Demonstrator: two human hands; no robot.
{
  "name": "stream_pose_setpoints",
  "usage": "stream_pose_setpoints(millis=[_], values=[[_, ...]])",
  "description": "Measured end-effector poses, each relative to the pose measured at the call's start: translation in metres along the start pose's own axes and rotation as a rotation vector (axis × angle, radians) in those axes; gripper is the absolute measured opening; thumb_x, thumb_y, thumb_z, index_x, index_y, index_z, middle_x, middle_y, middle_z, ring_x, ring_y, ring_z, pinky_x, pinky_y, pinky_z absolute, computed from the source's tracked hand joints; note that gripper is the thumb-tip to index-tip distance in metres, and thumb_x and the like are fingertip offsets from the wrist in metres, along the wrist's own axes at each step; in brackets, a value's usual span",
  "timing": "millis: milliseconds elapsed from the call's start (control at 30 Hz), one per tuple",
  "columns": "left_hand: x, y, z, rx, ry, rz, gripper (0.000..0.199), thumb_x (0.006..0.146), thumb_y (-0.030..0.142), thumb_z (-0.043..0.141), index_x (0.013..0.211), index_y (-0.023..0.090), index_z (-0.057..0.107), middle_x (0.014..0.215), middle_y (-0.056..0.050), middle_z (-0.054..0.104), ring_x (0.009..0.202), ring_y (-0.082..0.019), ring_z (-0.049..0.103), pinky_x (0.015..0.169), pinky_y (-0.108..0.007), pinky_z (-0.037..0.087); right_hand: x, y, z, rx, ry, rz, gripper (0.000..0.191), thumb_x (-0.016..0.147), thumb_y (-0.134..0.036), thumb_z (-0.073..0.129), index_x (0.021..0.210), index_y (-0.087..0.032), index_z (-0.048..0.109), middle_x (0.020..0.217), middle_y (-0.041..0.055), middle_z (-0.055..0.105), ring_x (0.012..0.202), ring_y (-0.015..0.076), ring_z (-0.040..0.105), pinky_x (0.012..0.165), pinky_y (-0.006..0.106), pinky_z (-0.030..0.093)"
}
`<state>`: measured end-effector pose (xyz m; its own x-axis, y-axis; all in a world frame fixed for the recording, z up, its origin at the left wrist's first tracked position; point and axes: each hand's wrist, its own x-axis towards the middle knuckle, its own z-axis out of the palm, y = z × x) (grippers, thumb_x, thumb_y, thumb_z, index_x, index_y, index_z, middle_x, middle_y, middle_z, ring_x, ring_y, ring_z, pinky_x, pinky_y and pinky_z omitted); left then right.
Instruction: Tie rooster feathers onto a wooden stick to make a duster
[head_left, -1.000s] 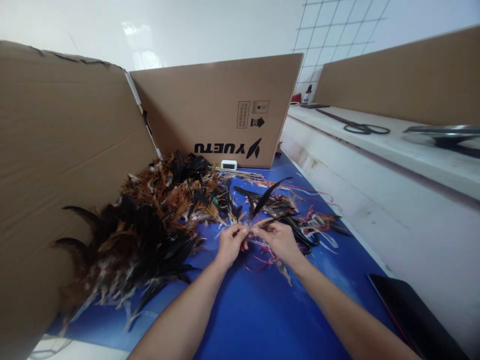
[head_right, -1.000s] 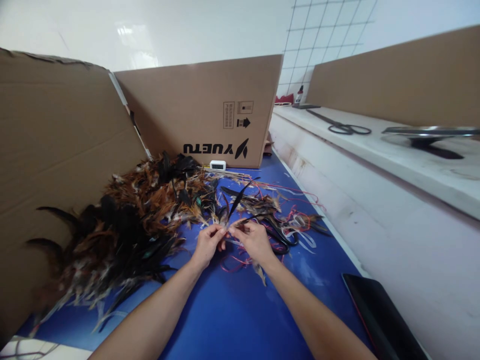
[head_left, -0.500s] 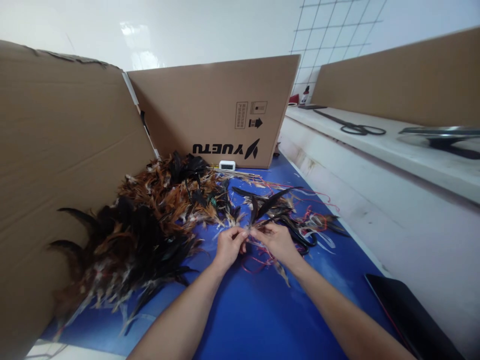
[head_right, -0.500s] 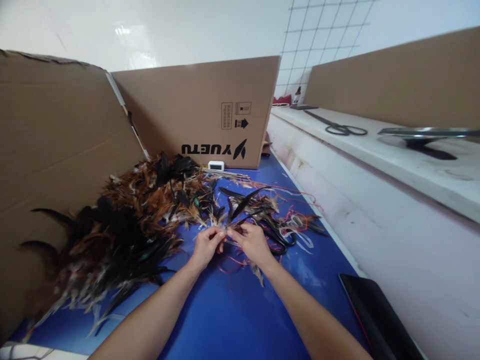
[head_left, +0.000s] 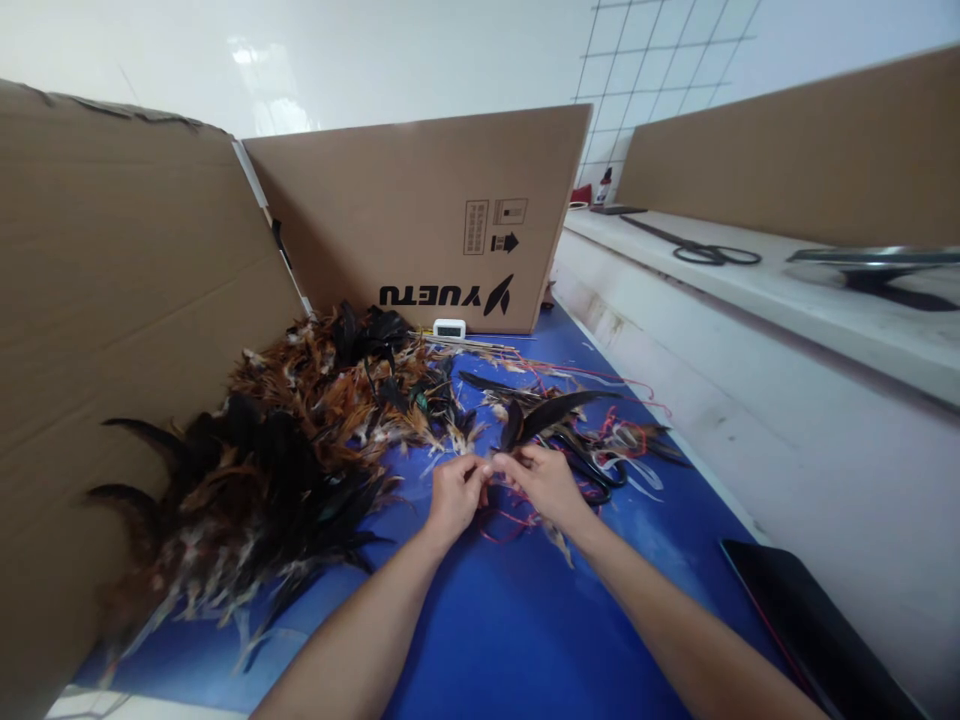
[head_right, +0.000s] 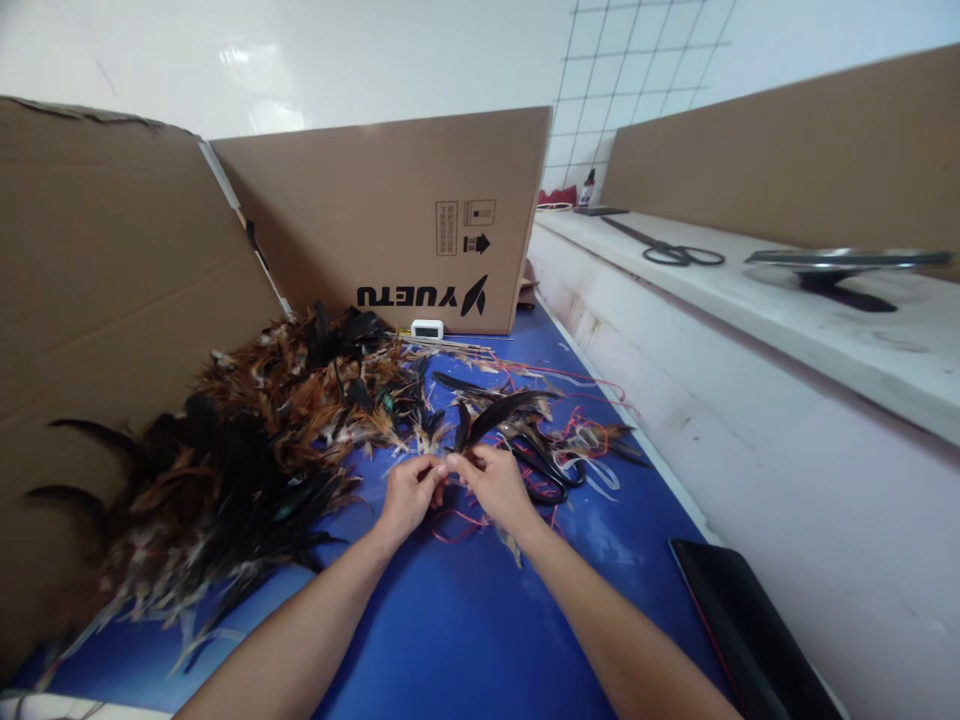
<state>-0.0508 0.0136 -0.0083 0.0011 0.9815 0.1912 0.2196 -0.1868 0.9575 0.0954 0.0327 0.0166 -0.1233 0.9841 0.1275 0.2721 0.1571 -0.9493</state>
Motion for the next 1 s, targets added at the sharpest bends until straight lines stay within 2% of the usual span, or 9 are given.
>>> stream_pose_setpoints(millis=[333, 500, 767, 1000], values=[[0.001, -0.002, 0.001, -0.277, -0.16, -0.102, 0.034, 0.08, 0.046, 0.054, 0.074, 0.014, 0.061, 0.047, 0.002, 0.053, 0.039, -0.009, 0.047, 0.044, -0.02, 0.038, -0.001, -0.005, -0.001, 0.088, 0.002, 0.069, 0.038, 0.067, -0.051, 0.067, 0.058, -0.016, 0.058, 0.049, 0.0003, 0.057, 0.043, 0.0117, 0.049, 0.043, 0.025, 0.039], [0.001, -0.001, -0.001, -0.376, -0.254, -0.104, 0.037, 0.078, 0.048, 0.057, 0.081, 0.012, 0.064, 0.056, -0.001, 0.059, 0.042, -0.008, 0.049, 0.044, -0.02, 0.04, -0.001, -0.01, -0.006, 0.206, -0.014, 0.116, 0.034, 0.066, -0.048, 0.069, 0.062, -0.015, 0.062, 0.048, -0.0008, 0.056, 0.043, 0.01, 0.047, 0.043, 0.023, 0.038], [-0.001, 0.005, -0.003, -0.379, -0.244, -0.087, 0.032, 0.076, 0.044, 0.062, 0.073, 0.012, 0.064, 0.048, 0.001, 0.057, 0.041, -0.008, 0.05, 0.045, -0.02, 0.04, 0.0, -0.008, -0.01, 0.379, -0.146, 0.171, 0.035, 0.064, -0.046, 0.072, 0.062, -0.013, 0.06, 0.047, -0.0019, 0.054, 0.043, 0.0085, 0.046, 0.043, 0.022, 0.035], [0.0, 0.005, -0.001, -0.357, -0.21, -0.095, 0.032, 0.075, 0.045, 0.062, 0.071, 0.013, 0.062, 0.046, 0.002, 0.056, 0.04, -0.008, 0.049, 0.045, -0.02, 0.04, 0.0, -0.006, -0.009, 0.341, -0.13, 0.145, 0.039, 0.064, -0.051, 0.07, 0.061, -0.013, 0.061, 0.048, -0.0012, 0.055, 0.042, 0.0081, 0.046, 0.042, 0.022, 0.036]])
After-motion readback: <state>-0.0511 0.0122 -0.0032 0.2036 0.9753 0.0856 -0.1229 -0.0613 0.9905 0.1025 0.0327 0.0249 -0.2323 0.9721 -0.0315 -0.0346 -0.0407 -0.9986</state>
